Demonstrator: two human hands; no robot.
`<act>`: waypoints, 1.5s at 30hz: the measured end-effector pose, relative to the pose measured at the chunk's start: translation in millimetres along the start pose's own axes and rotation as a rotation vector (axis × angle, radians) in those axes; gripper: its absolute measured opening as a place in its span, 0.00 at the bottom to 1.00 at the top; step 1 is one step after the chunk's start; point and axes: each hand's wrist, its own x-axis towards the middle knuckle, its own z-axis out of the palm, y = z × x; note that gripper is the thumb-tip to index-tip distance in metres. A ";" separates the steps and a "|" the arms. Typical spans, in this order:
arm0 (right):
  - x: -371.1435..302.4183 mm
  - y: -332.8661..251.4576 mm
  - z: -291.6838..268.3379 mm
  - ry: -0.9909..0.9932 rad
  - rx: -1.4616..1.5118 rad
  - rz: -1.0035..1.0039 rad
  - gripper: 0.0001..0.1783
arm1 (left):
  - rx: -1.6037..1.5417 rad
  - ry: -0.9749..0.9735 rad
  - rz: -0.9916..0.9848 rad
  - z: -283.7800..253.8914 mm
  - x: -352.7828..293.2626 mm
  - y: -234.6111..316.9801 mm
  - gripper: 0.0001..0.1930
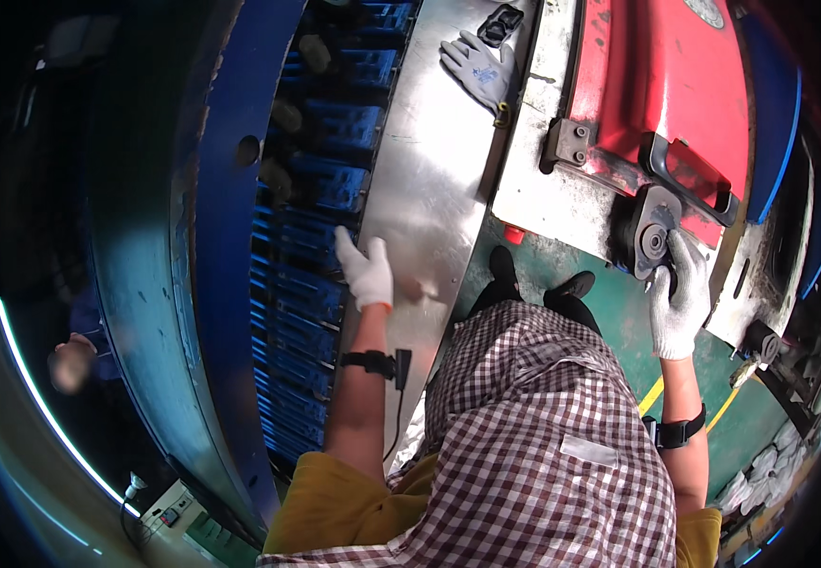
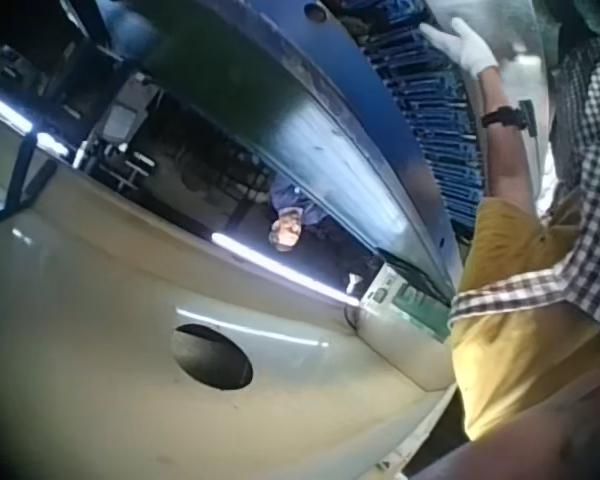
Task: Attaching soles to shoe uppers using a heat press machine and organizing shoe lasts.
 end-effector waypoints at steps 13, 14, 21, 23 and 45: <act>-3.3 -4.5 -1.8 0.045 0.049 0.118 0.28 | 0.515 -0.221 0.357 -2.2 -45.5 28.3 0.39; -3.0 -5.6 -3.1 0.038 0.047 0.135 0.28 | 0.519 -0.248 0.340 -2.3 -45.9 30.0 0.40; 0.1 -7.2 -6.8 0.145 -0.064 0.001 0.26 | 0.575 -0.287 0.297 -2.7 -41.6 41.2 0.40; 3.2 -6.9 -8.0 0.205 -0.172 -0.054 0.27 | 0.632 -0.304 0.283 -1.0 -39.5 29.1 0.44; -5.4 8.2 -6.0 0.066 0.113 0.404 0.13 | 0.650 -0.290 0.219 14.1 -49.9 27.0 0.49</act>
